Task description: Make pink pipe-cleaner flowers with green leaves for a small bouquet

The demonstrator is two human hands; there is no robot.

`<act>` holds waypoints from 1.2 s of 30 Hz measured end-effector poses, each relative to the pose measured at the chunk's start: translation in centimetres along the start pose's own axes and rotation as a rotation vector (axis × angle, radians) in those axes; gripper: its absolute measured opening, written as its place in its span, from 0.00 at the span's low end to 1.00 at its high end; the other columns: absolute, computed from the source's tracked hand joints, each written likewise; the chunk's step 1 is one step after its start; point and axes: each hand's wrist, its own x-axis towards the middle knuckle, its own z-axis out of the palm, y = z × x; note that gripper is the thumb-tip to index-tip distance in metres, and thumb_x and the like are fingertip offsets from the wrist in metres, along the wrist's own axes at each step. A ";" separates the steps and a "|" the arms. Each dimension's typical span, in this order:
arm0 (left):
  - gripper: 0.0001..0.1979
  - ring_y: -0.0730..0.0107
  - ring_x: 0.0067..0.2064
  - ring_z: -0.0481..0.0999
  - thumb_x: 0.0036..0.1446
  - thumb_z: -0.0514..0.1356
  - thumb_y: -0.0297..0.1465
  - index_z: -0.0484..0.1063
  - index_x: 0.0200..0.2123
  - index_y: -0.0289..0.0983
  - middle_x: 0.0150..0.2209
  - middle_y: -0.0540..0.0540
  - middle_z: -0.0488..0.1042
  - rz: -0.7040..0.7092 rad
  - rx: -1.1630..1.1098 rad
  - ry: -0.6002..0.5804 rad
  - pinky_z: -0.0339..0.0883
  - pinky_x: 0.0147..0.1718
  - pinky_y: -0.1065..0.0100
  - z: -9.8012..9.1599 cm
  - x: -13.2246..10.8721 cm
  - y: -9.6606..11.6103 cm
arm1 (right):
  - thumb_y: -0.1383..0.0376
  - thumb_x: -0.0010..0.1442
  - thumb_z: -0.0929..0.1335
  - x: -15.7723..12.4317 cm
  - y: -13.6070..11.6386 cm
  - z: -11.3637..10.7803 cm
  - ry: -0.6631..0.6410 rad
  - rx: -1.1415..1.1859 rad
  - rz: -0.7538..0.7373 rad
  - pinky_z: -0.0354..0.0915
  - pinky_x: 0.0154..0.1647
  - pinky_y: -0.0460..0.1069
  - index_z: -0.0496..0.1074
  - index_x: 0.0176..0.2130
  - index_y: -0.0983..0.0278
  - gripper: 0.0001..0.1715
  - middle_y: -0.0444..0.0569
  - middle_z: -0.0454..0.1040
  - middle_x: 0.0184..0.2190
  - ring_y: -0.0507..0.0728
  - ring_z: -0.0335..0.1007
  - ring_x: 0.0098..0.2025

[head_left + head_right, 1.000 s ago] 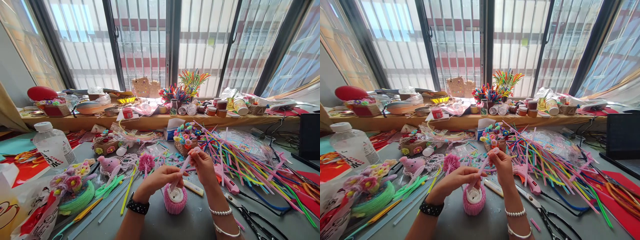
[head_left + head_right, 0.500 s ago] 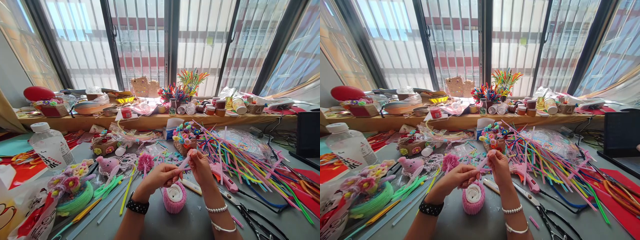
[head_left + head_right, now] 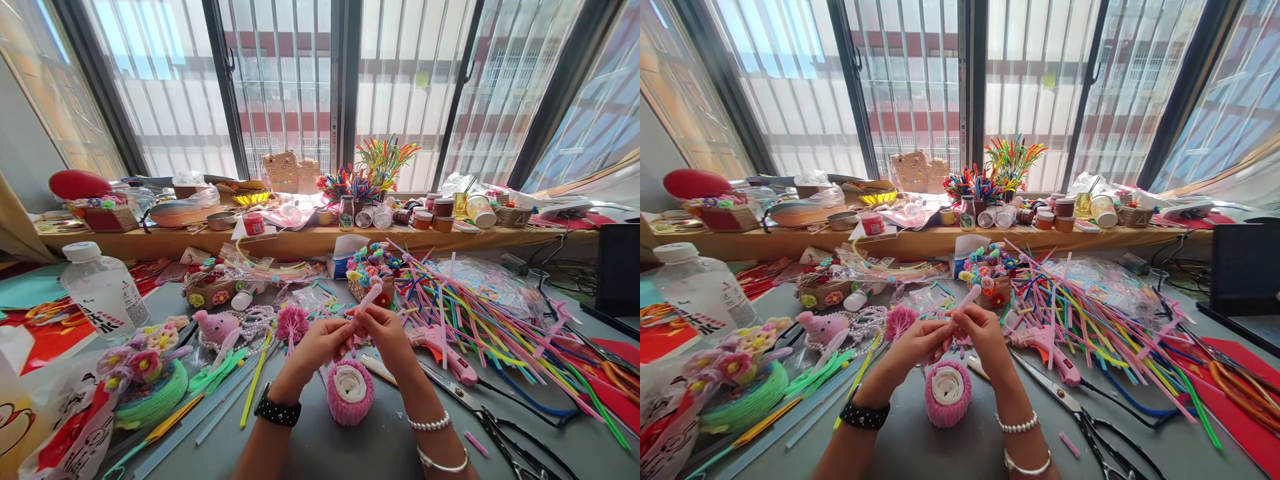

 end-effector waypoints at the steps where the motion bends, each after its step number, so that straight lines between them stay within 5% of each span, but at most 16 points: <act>1: 0.18 0.83 0.16 0.56 0.47 0.55 0.41 0.64 0.16 0.33 0.14 0.55 0.59 0.009 0.028 -0.015 0.46 0.14 0.77 -0.1 0.1 -0.1 | 0.59 0.47 0.68 0.1 0.1 0.1 0.039 -0.013 -0.025 0.51 0.21 0.44 0.73 0.26 0.66 0.12 0.40 0.61 0.16 0.47 0.53 0.20; 5: 0.14 0.81 0.19 0.61 0.45 0.58 0.37 0.70 0.19 0.31 0.17 0.53 0.65 0.088 0.045 0.053 0.54 0.19 0.77 -0.3 0.4 -0.4 | 0.59 0.46 0.68 0.4 0.2 -0.4 0.254 0.020 -0.108 0.51 0.21 0.44 0.73 0.23 0.65 0.11 0.39 0.60 0.14 0.46 0.51 0.20; 10: 0.12 0.78 0.24 0.68 0.40 0.62 0.33 0.76 0.31 0.34 0.25 0.50 0.72 0.143 -0.079 0.256 0.64 0.26 0.74 -0.3 0.8 -0.7 | 0.59 0.42 0.70 0.6 0.3 -0.8 0.374 0.172 -0.105 0.55 0.21 0.43 0.74 0.22 0.65 0.10 0.41 0.66 0.17 0.46 0.54 0.20; 14: 0.10 0.74 0.27 0.72 0.38 0.64 0.32 0.77 0.28 0.34 0.28 0.48 0.73 0.164 -0.140 0.331 0.68 0.30 0.71 -0.1 0.7 -0.7 | 0.59 0.39 0.72 0.5 0.0 -0.6 0.367 0.337 -0.056 0.59 0.22 0.42 0.74 0.22 0.64 0.10 0.44 0.73 0.25 0.45 0.59 0.21; 22: 0.09 0.73 0.25 0.73 0.38 0.64 0.31 0.73 0.25 0.33 0.22 0.50 0.74 0.181 -0.138 0.388 0.69 0.28 0.71 -0.1 0.7 -0.7 | 0.64 0.36 0.73 0.6 -0.3 -0.7 0.323 0.495 -0.027 0.60 0.19 0.38 0.73 0.26 0.64 0.12 0.40 0.71 0.17 0.44 0.62 0.19; 25: 0.07 0.71 0.25 0.73 0.44 0.61 0.32 0.68 0.26 0.33 0.22 0.50 0.73 0.318 0.140 0.477 0.68 0.26 0.70 -0.3 0.5 -1.1 | 0.63 0.38 0.73 0.6 -0.3 -0.8 0.326 0.402 -0.069 0.59 0.20 0.39 0.71 0.25 0.64 0.10 0.39 0.70 0.17 0.44 0.62 0.19; 28: 0.05 0.68 0.30 0.73 0.51 0.55 0.29 0.68 0.31 0.34 0.29 0.46 0.73 0.553 0.784 0.546 0.67 0.29 0.67 -0.1 0.3 -1.3 | 0.62 0.42 0.71 0.6 0.0 -0.9 0.335 0.105 -0.130 0.59 0.20 0.41 0.70 0.24 0.65 0.10 0.41 0.70 0.17 0.46 0.61 0.19; 32: 0.08 0.66 0.30 0.71 0.52 0.49 0.19 0.67 0.31 0.32 0.29 0.43 0.70 0.712 1.571 0.353 0.65 0.26 0.68 1.4 0.7 -0.7 | 0.60 0.44 0.69 0.8 0.5 -1.8 0.432 -0.197 -0.176 0.60 0.22 0.44 0.68 0.26 0.66 0.11 0.43 0.70 0.19 0.49 0.63 0.21; 36: 0.09 0.67 0.30 0.69 0.52 0.47 0.18 0.65 0.33 0.30 0.29 0.44 0.68 0.803 1.831 0.140 0.63 0.24 0.69 2.5 1.6 0.4 | 0.57 0.43 0.69 1.1 0.9 -2.8 0.572 -0.184 -0.155 0.61 0.24 0.46 0.67 0.27 0.66 0.15 0.44 0.71 0.19 0.51 0.65 0.23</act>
